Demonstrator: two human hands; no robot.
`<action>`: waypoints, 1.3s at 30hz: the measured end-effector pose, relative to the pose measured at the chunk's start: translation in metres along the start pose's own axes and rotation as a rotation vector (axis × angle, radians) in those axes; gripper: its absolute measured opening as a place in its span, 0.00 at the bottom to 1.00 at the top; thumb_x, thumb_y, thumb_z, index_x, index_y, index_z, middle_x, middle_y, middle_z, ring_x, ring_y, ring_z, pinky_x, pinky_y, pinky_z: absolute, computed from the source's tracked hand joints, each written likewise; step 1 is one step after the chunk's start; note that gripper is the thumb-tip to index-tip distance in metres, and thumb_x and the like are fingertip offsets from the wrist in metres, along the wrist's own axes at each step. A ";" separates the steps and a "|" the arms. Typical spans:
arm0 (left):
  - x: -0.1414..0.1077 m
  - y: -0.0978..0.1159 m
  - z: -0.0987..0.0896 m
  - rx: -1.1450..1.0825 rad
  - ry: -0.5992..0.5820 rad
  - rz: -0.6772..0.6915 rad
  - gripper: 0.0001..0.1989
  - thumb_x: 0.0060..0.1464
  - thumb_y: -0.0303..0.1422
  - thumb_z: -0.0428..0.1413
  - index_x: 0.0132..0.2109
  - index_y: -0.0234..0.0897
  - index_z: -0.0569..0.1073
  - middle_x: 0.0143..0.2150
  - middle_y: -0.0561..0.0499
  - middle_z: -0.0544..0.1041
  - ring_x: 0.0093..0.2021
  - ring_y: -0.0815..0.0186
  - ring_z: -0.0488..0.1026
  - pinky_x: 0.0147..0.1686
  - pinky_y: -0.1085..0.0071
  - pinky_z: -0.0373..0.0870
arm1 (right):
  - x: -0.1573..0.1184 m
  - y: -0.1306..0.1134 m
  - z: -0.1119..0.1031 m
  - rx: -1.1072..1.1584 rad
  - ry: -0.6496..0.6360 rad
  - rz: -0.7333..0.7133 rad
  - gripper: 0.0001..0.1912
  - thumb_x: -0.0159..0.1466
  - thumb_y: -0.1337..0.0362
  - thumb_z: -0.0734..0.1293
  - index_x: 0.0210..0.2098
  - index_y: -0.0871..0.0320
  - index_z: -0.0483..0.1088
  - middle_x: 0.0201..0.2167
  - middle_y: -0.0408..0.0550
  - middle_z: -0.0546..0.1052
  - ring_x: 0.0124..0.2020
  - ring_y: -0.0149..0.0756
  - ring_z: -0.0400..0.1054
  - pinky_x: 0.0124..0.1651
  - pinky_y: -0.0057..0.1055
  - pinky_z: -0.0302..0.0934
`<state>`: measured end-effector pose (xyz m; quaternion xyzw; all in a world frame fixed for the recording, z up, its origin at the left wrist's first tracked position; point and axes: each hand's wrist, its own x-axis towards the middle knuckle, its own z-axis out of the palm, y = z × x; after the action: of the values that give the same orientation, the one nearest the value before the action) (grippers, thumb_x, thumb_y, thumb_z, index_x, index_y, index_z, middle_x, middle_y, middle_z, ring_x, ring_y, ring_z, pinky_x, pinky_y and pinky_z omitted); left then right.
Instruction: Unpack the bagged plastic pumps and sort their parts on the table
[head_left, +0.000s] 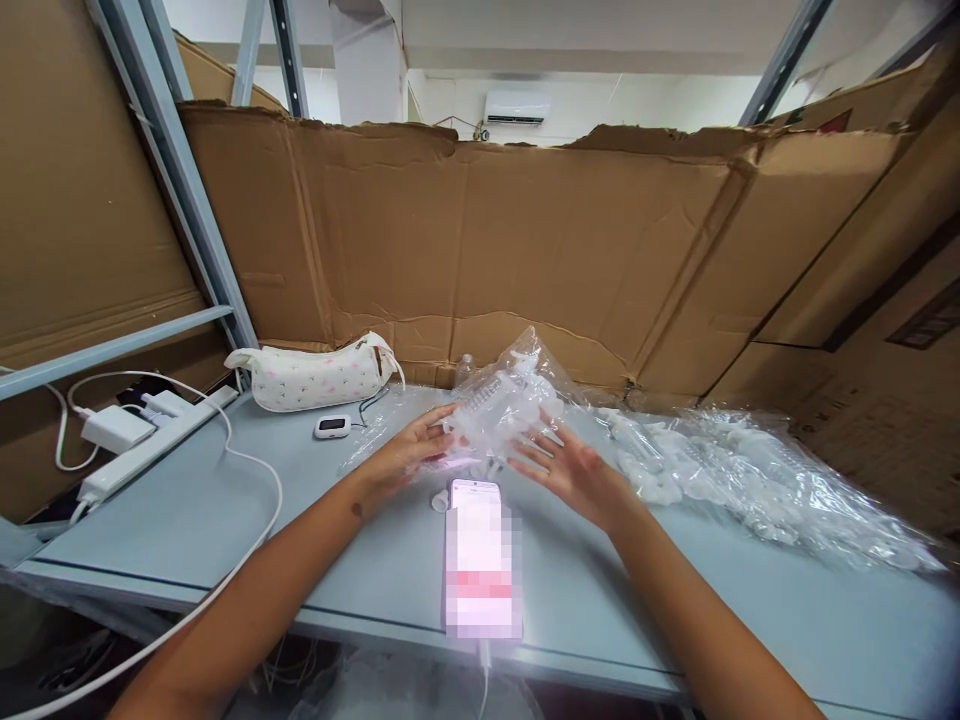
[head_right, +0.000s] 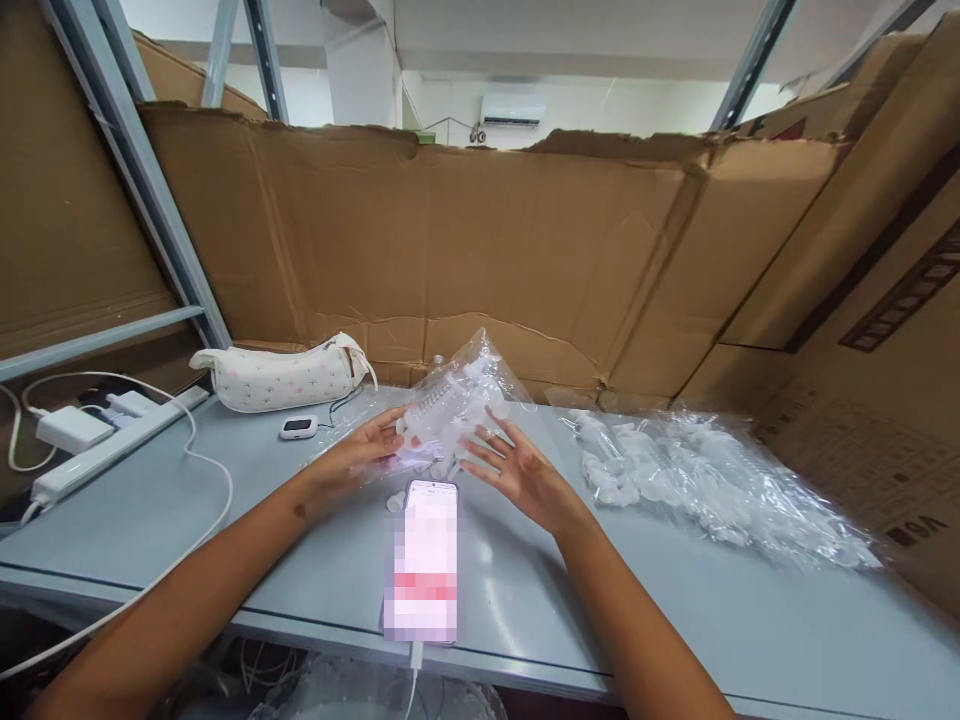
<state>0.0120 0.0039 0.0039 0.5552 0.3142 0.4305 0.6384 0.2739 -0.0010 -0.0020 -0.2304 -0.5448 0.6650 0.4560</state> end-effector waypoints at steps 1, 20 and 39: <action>0.001 -0.001 -0.001 0.000 -0.006 -0.004 0.35 0.46 0.39 0.64 0.61 0.45 0.62 0.45 0.44 0.76 0.40 0.64 0.73 0.33 0.71 0.63 | 0.000 0.003 0.001 0.038 -0.021 0.023 0.43 0.46 0.41 0.71 0.58 0.44 0.58 0.56 0.51 0.65 0.58 0.49 0.60 0.59 0.52 0.53; 0.007 -0.007 -0.009 0.199 0.015 -0.013 0.33 0.48 0.40 0.61 0.60 0.40 0.61 0.40 0.49 0.73 0.23 0.77 0.65 0.25 0.75 0.62 | 0.003 -0.007 -0.008 0.143 0.256 0.082 0.08 0.60 0.59 0.68 0.38 0.53 0.68 0.45 0.47 0.77 0.45 0.43 0.73 0.49 0.44 0.68; 0.009 -0.013 -0.013 0.470 0.133 -0.005 0.25 0.54 0.30 0.51 0.59 0.41 0.61 0.39 0.52 0.66 0.23 0.77 0.67 0.24 0.76 0.66 | 0.003 -0.021 -0.027 0.124 0.592 -0.096 0.11 0.63 0.67 0.60 0.43 0.54 0.71 0.37 0.50 0.79 0.43 0.42 0.74 0.46 0.47 0.70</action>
<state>0.0072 0.0174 -0.0107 0.6582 0.4487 0.3794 0.4706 0.3019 0.0157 0.0100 -0.3599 -0.3567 0.5785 0.6392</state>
